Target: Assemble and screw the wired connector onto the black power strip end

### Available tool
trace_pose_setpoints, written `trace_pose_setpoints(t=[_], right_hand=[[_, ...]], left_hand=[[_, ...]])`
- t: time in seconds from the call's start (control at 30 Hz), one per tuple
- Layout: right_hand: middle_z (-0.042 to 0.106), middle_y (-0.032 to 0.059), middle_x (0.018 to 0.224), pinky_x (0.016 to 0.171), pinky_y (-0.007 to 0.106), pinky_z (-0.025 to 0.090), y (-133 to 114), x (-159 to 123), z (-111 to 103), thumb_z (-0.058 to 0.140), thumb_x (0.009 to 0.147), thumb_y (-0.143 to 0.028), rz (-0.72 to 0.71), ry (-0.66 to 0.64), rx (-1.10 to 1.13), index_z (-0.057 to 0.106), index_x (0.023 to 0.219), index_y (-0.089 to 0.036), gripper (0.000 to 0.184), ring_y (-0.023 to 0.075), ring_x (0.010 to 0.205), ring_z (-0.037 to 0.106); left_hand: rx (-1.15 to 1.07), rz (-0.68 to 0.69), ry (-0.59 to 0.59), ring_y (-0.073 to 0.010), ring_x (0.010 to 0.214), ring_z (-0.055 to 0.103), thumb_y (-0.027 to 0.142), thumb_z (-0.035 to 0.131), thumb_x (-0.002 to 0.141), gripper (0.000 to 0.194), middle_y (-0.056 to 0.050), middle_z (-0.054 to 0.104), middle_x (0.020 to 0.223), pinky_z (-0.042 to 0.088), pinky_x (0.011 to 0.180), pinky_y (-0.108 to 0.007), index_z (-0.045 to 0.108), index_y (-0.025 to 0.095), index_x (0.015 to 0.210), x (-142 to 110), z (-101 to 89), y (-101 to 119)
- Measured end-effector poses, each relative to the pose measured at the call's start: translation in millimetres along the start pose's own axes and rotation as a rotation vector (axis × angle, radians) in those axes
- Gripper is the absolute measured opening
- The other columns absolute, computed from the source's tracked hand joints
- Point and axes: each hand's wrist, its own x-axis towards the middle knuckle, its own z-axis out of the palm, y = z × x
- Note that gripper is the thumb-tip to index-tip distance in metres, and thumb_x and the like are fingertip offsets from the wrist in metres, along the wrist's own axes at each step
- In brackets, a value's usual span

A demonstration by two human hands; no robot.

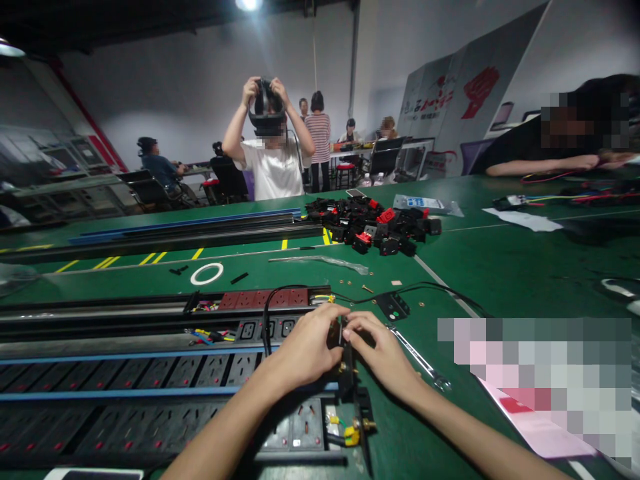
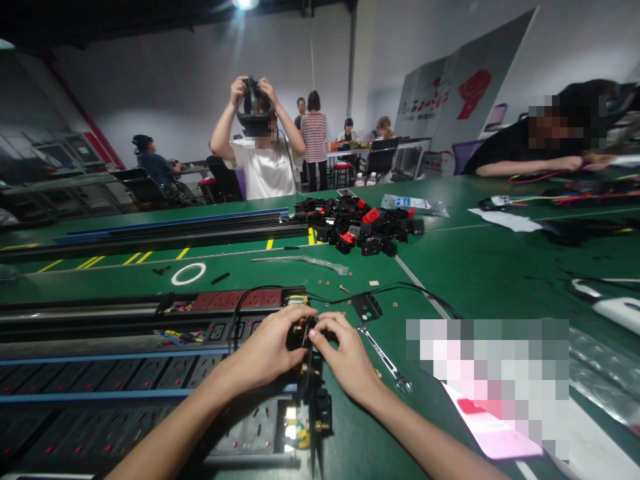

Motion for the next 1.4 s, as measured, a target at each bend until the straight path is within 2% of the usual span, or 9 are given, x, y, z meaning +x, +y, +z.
trace_pose_setpoints(t=[0.1,0.23,0.37,0.53,0.67,0.93,1.03,1.17,1.4], right_hand=[[0.062,0.0087,0.106,0.092,0.037,0.043,0.2,-0.2,-0.1,0.045,0.096,-0.046,0.02,-0.024,0.0,0.062,0.072,-0.02,0.04,0.0232,0.103,0.058],[0.061,0.0083,0.111,0.095,0.036,0.042,0.0,0.2,-0.7,0.059,0.089,-0.045,-0.015,0.031,0.005,0.065,0.09,-0.021,0.024,0.0237,0.109,0.056],[0.062,0.0086,0.107,0.092,0.036,0.043,-0.2,0.4,-0.6,0.045,0.096,-0.047,0.02,-0.033,0.004,0.062,0.074,-0.02,0.039,0.0225,0.103,0.058],[0.062,0.0077,0.108,0.095,0.036,0.042,-0.9,0.4,-0.8,0.056,0.091,-0.045,-0.016,0.024,0.015,0.063,0.089,-0.021,0.026,0.0229,0.107,0.056],[0.062,0.0084,0.105,0.093,0.037,0.043,-1.3,0.6,-0.7,0.044,0.097,-0.046,0.018,-0.024,0.017,0.063,0.078,-0.02,0.037,0.0224,0.103,0.058],[0.062,0.0082,0.107,0.094,0.035,0.044,-0.5,-0.4,-0.5,0.041,0.098,-0.049,0.027,-0.027,0.043,0.064,0.083,-0.02,0.04,0.0215,0.102,0.059],[0.061,0.0075,0.11,0.097,0.035,0.043,0.5,-0.1,-1.0,0.052,0.093,-0.05,0.008,0.022,0.04,0.064,0.095,-0.021,0.032,0.022,0.107,0.057],[0.063,0.0078,0.104,0.094,0.035,0.044,0.4,0.5,-1.1,0.047,0.096,-0.05,0.018,-0.024,0.025,0.064,0.079,-0.02,0.039,0.022,0.101,0.059],[0.062,0.0067,0.104,0.095,0.035,0.043,0.3,1.8,-3.1,0.052,0.094,-0.048,0.005,-0.058,0.03,0.064,0.083,-0.021,0.031,0.0224,0.104,0.057]], left_hand=[[-0.004,0.001,0.009,-0.0241,0.116,0.059,0.007,0.063,0.072,0.056,-0.01,0.062,0.127,0.047,0.104,-0.038,0.057,0.018,0.126,0.0,-0.1,0.0],[-0.011,0.007,0.002,-0.0235,0.115,0.059,0.006,0.063,0.071,0.056,-0.009,0.062,0.126,0.047,0.103,-0.038,0.057,0.019,0.126,-0.3,-0.9,1.1],[-0.002,-0.011,-0.004,-0.0248,0.117,0.058,0.007,0.063,0.071,0.057,-0.01,0.062,0.127,0.046,0.105,-0.039,0.056,0.017,0.127,-0.2,-1.5,2.2],[-0.006,-0.008,-0.013,-0.0245,0.117,0.058,0.005,0.061,0.07,0.057,-0.009,0.062,0.127,0.046,0.105,-0.038,0.057,0.018,0.126,0.0,-2.2,3.2],[-0.001,-0.014,-0.014,-0.0251,0.118,0.058,0.005,0.061,0.07,0.058,-0.01,0.061,0.128,0.046,0.105,-0.039,0.056,0.017,0.126,-0.4,-2.4,3.4],[-0.007,-0.011,-0.006,-0.0245,0.117,0.058,0.005,0.062,0.07,0.057,-0.01,0.061,0.127,0.046,0.105,-0.039,0.056,0.017,0.126,-0.8,-1.6,2.5],[-0.013,-0.001,-0.008,-0.0237,0.116,0.058,0.004,0.061,0.07,0.057,-0.009,0.062,0.127,0.047,0.104,-0.038,0.056,0.018,0.126,-0.6,-0.8,1.7],[-0.001,-0.004,-0.003,-0.0244,0.119,0.057,0.005,0.062,0.07,0.059,-0.009,0.061,0.129,0.045,0.106,-0.039,0.056,0.017,0.127,-0.7,-0.1,0.7],[-0.004,-0.008,-0.007,-0.0246,0.117,0.058,0.006,0.062,0.07,0.058,-0.009,0.062,0.128,0.046,0.105,-0.039,0.056,0.018,0.127,-0.7,-0.4,0.9]])
